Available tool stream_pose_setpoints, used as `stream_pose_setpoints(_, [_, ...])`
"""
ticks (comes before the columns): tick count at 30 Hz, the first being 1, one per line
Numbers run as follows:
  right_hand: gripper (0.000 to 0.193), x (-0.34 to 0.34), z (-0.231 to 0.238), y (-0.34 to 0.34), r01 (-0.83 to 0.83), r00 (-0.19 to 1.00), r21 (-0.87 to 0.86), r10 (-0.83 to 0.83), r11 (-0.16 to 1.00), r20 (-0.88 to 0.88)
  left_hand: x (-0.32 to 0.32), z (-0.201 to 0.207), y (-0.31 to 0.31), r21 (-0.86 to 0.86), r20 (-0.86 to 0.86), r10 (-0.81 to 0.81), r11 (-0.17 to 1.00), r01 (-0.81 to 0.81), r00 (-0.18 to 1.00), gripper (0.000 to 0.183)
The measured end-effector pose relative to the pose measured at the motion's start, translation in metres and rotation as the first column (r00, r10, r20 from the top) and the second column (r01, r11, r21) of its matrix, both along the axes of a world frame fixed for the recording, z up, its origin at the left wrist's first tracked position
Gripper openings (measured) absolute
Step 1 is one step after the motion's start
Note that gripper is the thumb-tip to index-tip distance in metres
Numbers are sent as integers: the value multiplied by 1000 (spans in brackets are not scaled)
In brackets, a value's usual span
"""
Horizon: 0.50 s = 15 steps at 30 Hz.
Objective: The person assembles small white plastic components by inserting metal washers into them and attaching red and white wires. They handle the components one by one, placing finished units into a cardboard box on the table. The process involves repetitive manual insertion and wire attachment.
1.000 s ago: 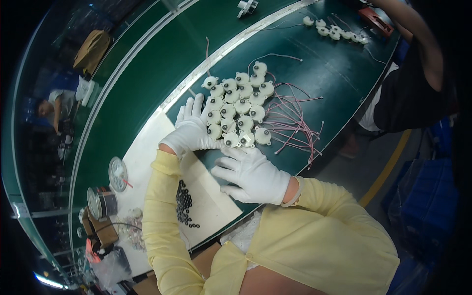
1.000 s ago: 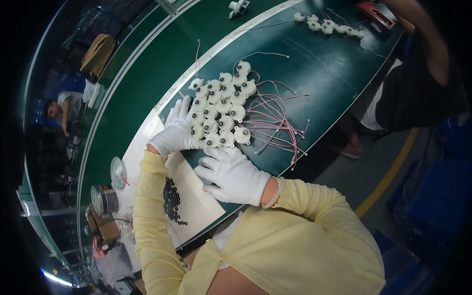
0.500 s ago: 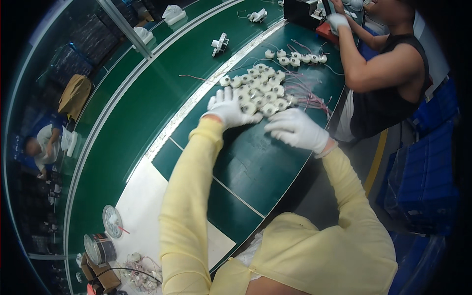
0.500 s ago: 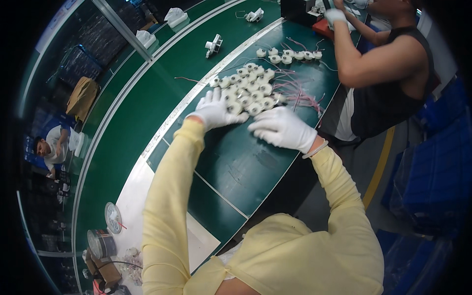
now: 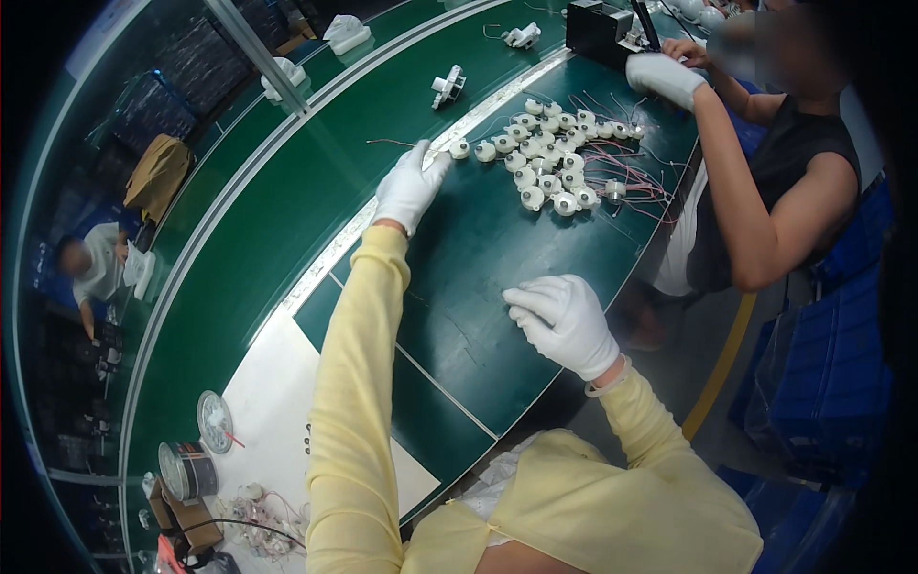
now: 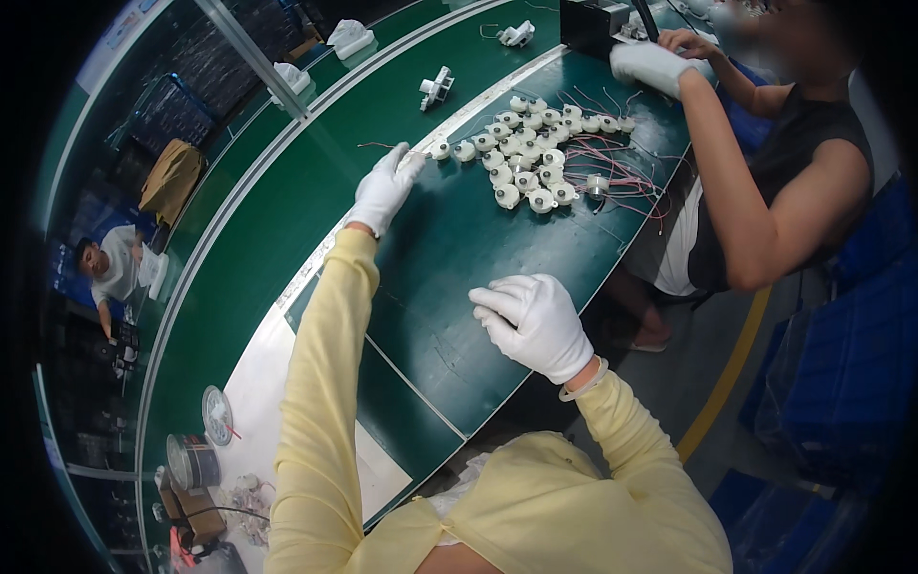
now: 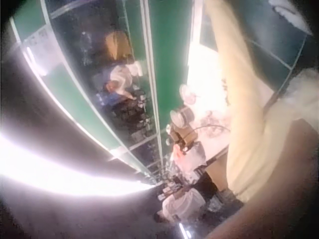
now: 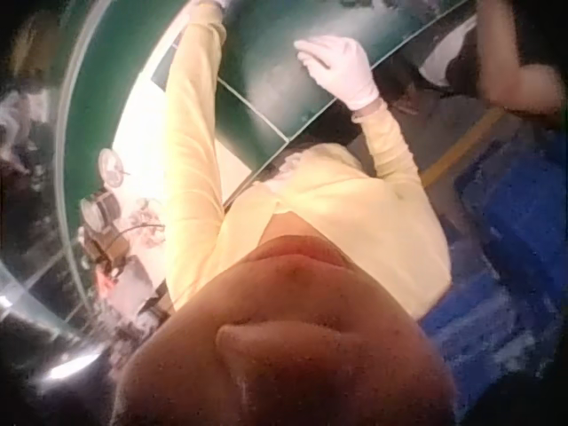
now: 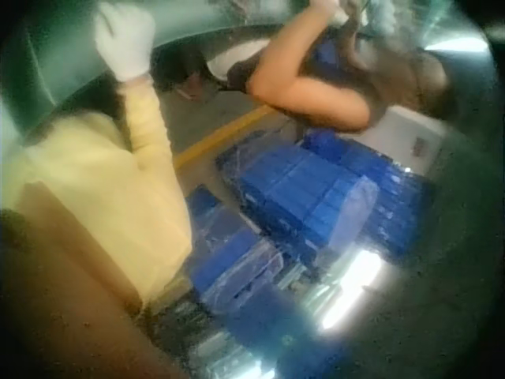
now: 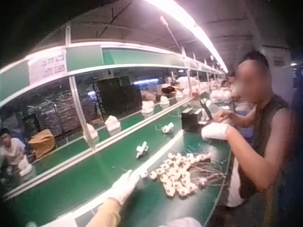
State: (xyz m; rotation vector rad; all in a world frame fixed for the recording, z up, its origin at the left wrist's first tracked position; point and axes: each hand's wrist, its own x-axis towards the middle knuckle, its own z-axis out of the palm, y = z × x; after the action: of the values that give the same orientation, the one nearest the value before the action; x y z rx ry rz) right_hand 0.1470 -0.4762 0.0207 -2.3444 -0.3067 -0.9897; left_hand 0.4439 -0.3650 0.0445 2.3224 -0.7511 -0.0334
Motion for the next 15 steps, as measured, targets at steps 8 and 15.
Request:
stream_pose_setpoints(8, [16,-4,5,-4,70,997,-12,-70,997,24,-39,10,-55,-360,-452,-344,915,185,823,65])
stream_pose_setpoints(15, [19,-2,10,13,-14,991,130,31,991,-133,-88,57,74,91,227,-307,952,294,924,57])
